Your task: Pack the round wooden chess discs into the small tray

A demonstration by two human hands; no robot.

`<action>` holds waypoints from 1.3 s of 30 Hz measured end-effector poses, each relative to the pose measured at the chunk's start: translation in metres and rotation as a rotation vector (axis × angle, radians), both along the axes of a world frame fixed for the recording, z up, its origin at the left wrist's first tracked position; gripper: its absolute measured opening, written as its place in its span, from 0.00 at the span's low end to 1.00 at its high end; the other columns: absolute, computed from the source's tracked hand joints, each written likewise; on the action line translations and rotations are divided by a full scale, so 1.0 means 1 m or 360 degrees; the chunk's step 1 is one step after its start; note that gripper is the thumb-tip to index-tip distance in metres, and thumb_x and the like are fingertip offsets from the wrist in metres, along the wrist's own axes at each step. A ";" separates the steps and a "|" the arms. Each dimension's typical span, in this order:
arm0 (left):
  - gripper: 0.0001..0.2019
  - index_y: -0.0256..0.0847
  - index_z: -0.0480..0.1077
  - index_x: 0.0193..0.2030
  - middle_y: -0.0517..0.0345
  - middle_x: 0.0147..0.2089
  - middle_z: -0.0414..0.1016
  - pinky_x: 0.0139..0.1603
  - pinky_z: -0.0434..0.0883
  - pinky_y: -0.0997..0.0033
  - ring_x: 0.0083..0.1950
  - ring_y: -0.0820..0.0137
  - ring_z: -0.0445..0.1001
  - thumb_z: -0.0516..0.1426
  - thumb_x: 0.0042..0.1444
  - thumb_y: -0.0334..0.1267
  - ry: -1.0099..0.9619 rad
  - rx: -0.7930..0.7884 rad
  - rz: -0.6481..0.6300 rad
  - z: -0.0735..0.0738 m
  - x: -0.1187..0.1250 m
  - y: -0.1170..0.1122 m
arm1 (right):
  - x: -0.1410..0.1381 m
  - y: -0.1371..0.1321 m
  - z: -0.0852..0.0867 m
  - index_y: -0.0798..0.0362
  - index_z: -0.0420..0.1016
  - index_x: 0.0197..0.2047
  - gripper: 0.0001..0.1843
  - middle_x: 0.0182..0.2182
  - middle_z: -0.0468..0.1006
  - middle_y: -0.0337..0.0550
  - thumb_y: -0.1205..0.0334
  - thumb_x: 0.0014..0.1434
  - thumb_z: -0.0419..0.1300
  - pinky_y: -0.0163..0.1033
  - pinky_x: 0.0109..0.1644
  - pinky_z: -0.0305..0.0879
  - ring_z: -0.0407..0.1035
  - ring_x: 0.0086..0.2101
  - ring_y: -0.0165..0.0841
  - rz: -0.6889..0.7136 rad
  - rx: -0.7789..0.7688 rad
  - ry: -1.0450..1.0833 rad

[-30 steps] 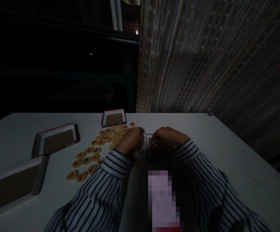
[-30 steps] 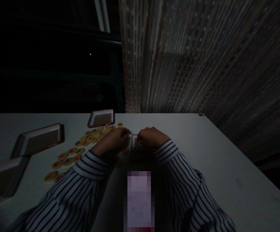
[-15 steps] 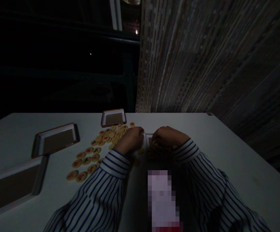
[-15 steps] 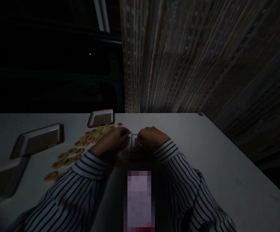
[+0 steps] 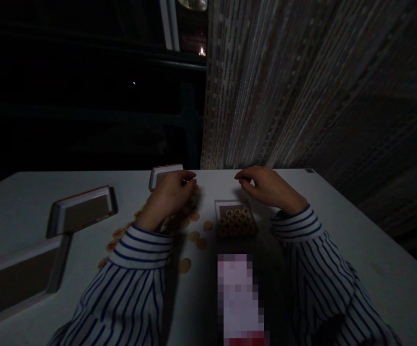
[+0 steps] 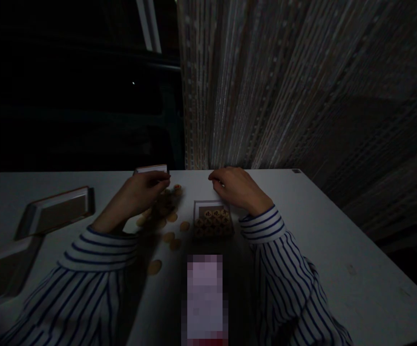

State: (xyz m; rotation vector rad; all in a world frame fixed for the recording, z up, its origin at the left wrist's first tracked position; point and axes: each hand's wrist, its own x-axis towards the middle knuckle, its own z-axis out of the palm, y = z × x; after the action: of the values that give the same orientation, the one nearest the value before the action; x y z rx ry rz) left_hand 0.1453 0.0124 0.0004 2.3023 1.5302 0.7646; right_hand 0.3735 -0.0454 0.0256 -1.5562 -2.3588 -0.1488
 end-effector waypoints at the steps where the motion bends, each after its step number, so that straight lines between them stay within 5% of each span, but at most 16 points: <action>1: 0.16 0.40 0.71 0.44 0.57 0.43 0.75 0.46 0.66 0.73 0.44 0.68 0.72 0.49 0.53 0.42 -0.0021 0.0012 0.0032 0.006 -0.003 -0.002 | -0.001 -0.002 0.002 0.56 0.72 0.44 0.16 0.40 0.76 0.45 0.64 0.59 0.47 0.35 0.44 0.58 0.68 0.40 0.33 -0.0011 0.0037 0.0021; 5: 0.15 0.40 0.73 0.40 0.59 0.38 0.76 0.40 0.67 0.75 0.39 0.68 0.73 0.49 0.53 0.44 -0.0145 0.0111 0.0276 0.027 -0.016 -0.011 | -0.006 -0.008 0.009 0.55 0.72 0.42 0.16 0.35 0.76 0.44 0.61 0.61 0.45 0.35 0.42 0.57 0.68 0.37 0.33 -0.0117 0.0275 0.0139; 10: 0.15 0.39 0.72 0.40 0.59 0.38 0.76 0.38 0.66 0.75 0.37 0.71 0.72 0.50 0.53 0.45 -0.0195 0.0237 0.0347 0.039 -0.036 -0.018 | -0.008 -0.013 0.014 0.55 0.72 0.40 0.16 0.31 0.75 0.42 0.60 0.61 0.45 0.34 0.39 0.56 0.67 0.33 0.31 -0.0159 0.0413 0.0228; 39: 0.17 0.42 0.71 0.42 0.55 0.42 0.76 0.44 0.67 0.67 0.43 0.62 0.73 0.47 0.53 0.46 0.0162 0.0199 0.0449 0.031 -0.059 -0.007 | -0.010 0.005 -0.007 0.54 0.73 0.37 0.09 0.34 0.77 0.42 0.64 0.57 0.52 0.37 0.41 0.56 0.68 0.34 0.31 0.0003 0.0341 0.0310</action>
State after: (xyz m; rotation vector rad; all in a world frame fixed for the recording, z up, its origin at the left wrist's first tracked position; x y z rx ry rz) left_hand 0.0867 0.0057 0.0318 2.2703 1.9337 0.8442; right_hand 0.3638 -0.0406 0.0188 -1.4006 -2.1185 -0.2302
